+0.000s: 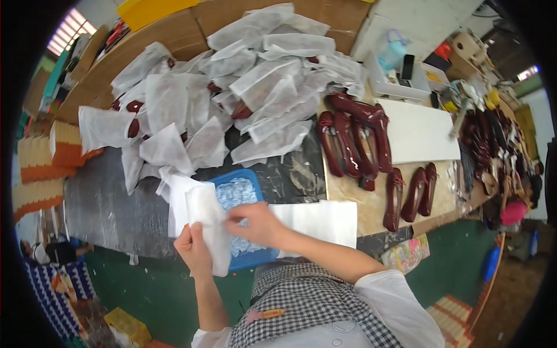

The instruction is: The person wipes the exterior of maroon patent leather shoes with a white cloth and then wraps each shoe individually in white tissue paper. The shoes are handled one at a time on a workbench in a workshop setting.

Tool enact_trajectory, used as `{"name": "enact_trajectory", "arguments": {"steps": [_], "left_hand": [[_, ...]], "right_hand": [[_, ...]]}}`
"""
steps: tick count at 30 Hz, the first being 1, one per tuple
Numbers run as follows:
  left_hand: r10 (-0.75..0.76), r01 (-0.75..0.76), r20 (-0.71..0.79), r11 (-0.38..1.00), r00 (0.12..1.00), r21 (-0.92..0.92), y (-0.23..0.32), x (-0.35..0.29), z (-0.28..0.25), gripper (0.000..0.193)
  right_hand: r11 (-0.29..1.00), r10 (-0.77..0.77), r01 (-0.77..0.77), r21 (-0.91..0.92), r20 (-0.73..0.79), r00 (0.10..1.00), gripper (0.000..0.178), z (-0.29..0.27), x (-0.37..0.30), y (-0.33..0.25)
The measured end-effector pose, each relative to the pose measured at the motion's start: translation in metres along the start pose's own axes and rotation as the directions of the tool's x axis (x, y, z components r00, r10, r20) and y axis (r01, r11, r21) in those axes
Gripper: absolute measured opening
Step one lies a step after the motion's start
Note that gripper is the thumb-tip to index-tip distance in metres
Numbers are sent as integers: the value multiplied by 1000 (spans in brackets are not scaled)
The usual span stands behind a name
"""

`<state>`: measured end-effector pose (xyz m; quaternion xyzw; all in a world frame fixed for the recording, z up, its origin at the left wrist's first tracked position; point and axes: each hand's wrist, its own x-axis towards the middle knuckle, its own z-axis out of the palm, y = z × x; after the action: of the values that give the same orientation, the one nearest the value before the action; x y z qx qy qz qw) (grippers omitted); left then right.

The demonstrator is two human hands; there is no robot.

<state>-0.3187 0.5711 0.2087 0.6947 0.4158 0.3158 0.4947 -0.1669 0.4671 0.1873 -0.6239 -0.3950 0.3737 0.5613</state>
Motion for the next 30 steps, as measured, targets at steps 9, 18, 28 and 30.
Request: {"name": "enact_trajectory", "arguments": {"steps": [9, 18, 28, 30], "left_hand": [[107, -190, 310, 949, 945, 251, -5, 15, 55, 30], [233, -480, 519, 775, 822, 412, -6, 14, 106, 18], [225, -249, 145, 950, 964, 185, 51, 24, 44, 29], [156, -164, 126, 985, 980, 57, 40, 27, 53, 30]], "right_hand": [[480, 108, -704, -524, -761, 639, 57, -252, -118, 132], [906, 403, -381, -181, 101, 910, 54, -154, -154, -34], [808, 13, 173, 562, -311, 950, 36, -40, 28, -1], [907, 116, -116, 405, 24, 993, 30, -26, 2, 0]]}}
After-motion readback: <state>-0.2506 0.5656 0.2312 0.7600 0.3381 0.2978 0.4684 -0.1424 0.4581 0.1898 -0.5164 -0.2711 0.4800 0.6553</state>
